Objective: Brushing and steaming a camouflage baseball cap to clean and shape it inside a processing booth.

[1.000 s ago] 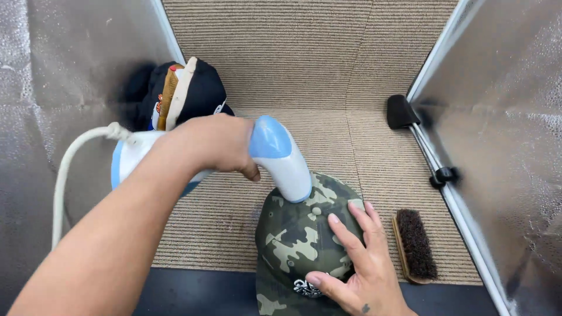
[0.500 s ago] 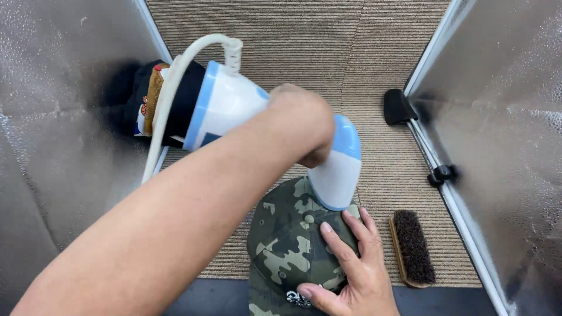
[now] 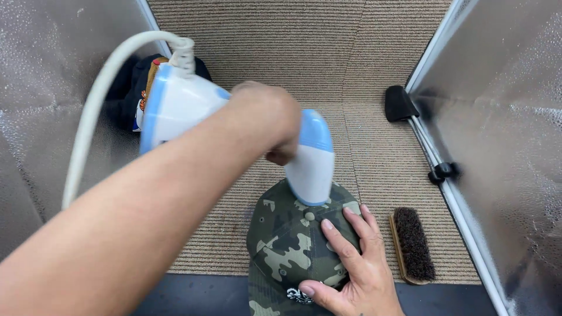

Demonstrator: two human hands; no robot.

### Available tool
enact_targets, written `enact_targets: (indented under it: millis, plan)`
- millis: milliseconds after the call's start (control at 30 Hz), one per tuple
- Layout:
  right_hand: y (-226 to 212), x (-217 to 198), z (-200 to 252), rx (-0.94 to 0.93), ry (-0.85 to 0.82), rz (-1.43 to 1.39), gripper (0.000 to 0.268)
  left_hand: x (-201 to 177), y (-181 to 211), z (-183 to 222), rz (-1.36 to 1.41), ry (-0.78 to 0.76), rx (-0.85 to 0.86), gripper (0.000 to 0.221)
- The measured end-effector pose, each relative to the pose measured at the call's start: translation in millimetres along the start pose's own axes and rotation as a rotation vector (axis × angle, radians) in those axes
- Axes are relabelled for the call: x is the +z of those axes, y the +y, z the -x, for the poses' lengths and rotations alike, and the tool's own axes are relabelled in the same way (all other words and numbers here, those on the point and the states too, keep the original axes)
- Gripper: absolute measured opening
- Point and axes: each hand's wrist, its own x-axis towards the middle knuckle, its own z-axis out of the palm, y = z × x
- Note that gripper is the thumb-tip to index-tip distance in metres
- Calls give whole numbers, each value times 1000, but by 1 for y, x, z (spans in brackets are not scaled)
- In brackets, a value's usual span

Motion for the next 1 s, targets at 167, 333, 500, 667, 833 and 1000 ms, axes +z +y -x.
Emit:
enact_targets:
  millis: [167,333,500,667,833,1000]
  plan:
    - [-3,0,0,35,-14,-11,87,16,-21,6,64,-41,-60,56]
    - [-6,0,0,88,-29,-18,84,12,-12,4,56,-1,-14,53]
    - [-3,-1,0,66,-35,-10,86,5,-1,-2,33,22,58,45]
    - [-5,-1,-1,60,-45,-8,85,18,-19,-2,63,4,18,54]
    - [-7,-2,-2,95,-67,-47,86,24,-32,3,77,-38,-16,48]
    - [-2,-1,1,27,-31,1,88,10,-12,-1,60,30,64,48]
